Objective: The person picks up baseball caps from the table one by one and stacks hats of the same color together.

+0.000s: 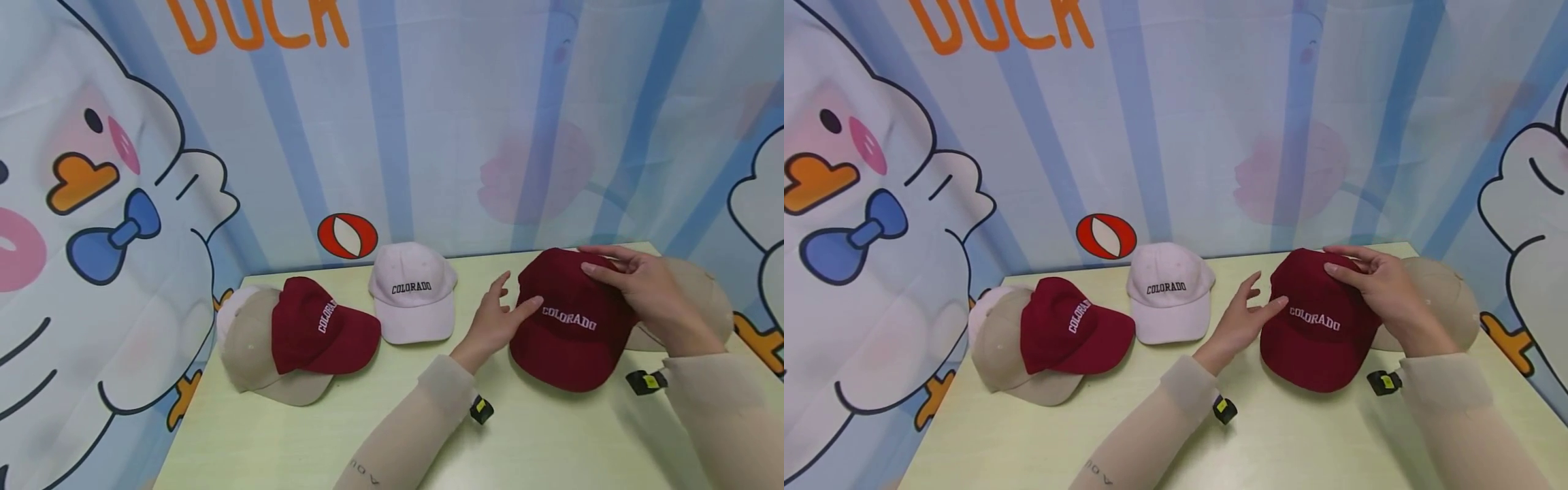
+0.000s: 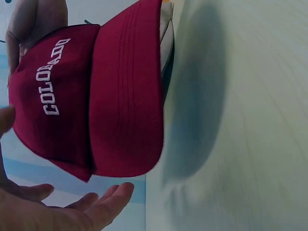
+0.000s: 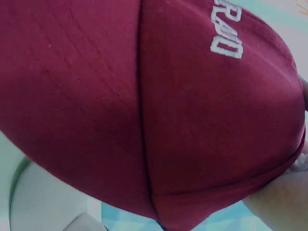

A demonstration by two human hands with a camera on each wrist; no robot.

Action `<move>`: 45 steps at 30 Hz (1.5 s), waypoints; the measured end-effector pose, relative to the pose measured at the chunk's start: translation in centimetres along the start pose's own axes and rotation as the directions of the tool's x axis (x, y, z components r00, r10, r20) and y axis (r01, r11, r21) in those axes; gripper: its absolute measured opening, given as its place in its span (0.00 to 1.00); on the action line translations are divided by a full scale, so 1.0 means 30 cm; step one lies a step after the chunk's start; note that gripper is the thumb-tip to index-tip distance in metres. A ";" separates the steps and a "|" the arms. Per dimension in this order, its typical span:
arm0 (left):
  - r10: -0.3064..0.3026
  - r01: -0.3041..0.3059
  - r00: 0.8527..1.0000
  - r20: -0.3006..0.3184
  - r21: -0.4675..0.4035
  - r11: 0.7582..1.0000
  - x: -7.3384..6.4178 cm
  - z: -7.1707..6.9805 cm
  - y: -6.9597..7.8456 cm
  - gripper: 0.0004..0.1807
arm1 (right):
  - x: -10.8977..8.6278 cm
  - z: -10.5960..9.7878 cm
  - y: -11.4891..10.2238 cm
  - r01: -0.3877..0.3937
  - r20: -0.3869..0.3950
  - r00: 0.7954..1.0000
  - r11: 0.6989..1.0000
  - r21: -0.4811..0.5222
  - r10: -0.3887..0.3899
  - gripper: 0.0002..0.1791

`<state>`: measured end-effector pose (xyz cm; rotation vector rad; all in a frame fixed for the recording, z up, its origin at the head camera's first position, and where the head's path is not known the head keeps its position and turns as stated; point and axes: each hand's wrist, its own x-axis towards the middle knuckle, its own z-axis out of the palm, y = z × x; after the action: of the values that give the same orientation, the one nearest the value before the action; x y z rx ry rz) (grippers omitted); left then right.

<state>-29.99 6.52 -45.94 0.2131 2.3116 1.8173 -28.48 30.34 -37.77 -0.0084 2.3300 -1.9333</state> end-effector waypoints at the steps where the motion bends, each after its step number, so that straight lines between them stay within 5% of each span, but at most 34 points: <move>1: 0.019 -0.019 1.000 0.015 0.000 1.000 0.000 -0.001 0.002 0.45 | 0.003 0.006 0.000 0.010 0.016 1.000 1.000 -0.004 -0.010 0.30; 10: 0.107 -0.111 0.993 0.053 0.091 0.990 -0.005 -0.008 0.008 0.60 | 0.020 0.049 -0.006 0.123 0.098 0.989 0.984 -0.129 -0.111 0.27; 18: 0.170 -0.176 0.984 0.046 0.183 0.967 -0.007 -0.005 0.002 0.65 | 0.028 0.069 -0.021 0.096 0.146 0.987 0.979 -0.179 -0.071 0.31; 22: 0.163 -0.162 0.986 0.014 0.249 0.955 -0.007 0.003 -0.006 0.65 | 0.041 0.085 -0.026 0.124 0.176 0.980 0.975 -0.185 -0.092 0.30; 29: 0.155 -0.132 0.986 -0.053 0.305 0.943 -0.007 0.005 -0.010 0.61 | 0.056 0.115 -0.022 0.175 0.120 0.981 0.967 -0.184 -0.154 0.27; 40: 0.135 -0.080 0.980 -0.144 0.337 0.938 0.016 -0.004 -0.017 0.60 | 0.066 0.125 0.021 0.177 -0.028 0.979 0.920 -0.348 -0.200 0.33; 45: 0.109 -0.043 0.976 -0.186 0.328 0.944 0.035 -0.019 -0.030 0.61 | 0.059 0.137 0.057 0.143 -0.081 0.980 0.924 -0.353 -0.182 0.41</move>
<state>-31.15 6.01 -46.75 0.1729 2.7761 1.5441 -29.75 26.51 -40.34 -0.1313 2.7979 -1.5940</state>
